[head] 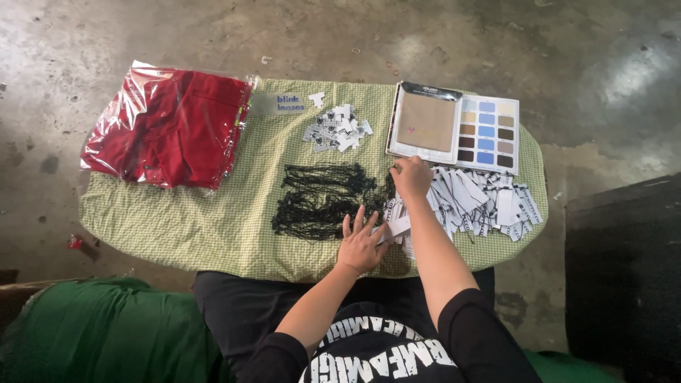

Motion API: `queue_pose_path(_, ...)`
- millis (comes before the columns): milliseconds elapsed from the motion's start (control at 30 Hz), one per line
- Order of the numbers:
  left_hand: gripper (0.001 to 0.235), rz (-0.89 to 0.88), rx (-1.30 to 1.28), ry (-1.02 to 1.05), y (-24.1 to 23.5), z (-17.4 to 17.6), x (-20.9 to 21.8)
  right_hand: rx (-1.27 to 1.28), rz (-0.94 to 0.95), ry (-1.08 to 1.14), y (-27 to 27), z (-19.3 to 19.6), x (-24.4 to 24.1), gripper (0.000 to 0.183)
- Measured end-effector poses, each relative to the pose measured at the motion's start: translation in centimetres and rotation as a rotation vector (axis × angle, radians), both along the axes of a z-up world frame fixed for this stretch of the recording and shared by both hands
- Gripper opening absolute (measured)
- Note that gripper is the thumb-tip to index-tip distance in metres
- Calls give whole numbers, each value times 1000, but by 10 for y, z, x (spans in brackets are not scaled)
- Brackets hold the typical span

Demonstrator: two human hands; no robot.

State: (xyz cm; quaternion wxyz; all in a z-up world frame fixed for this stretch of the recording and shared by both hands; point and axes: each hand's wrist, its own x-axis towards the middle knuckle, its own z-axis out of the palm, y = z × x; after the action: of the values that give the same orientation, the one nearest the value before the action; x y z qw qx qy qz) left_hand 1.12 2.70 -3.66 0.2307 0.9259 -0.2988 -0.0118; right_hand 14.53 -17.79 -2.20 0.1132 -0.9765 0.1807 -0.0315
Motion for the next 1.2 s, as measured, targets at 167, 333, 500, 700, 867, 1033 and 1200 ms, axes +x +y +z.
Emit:
queue_pose_path(167,54,-3,0,-2,-1,-2,2,32,-8,-111,-5,-31,-4,8)
queue_pose_path(333,51,1,-6,-25,-2,-4,2,138,-9,-221,-22,-24,-12,13)
queue_pose_path(500,53,15,-9,-57,-3,-11,1,164,-1,-120,-28,8,-21,18)
queue_pose_path(700,53,11,-9,-66,-2,-11,0,-35,66,47,-5,14,-29,21)
queue_pose_path(867,53,1,2,-43,-1,-4,3,-67,75,-30,-16,-17,-21,13)
queue_pose_path(1033,55,-8,-3,-40,1,-1,3,579,-70,-233,-21,5,-29,12)
queue_pose_path(1200,57,53,-109,54,2,6,5,1491,-130,-365,-12,69,-58,7)
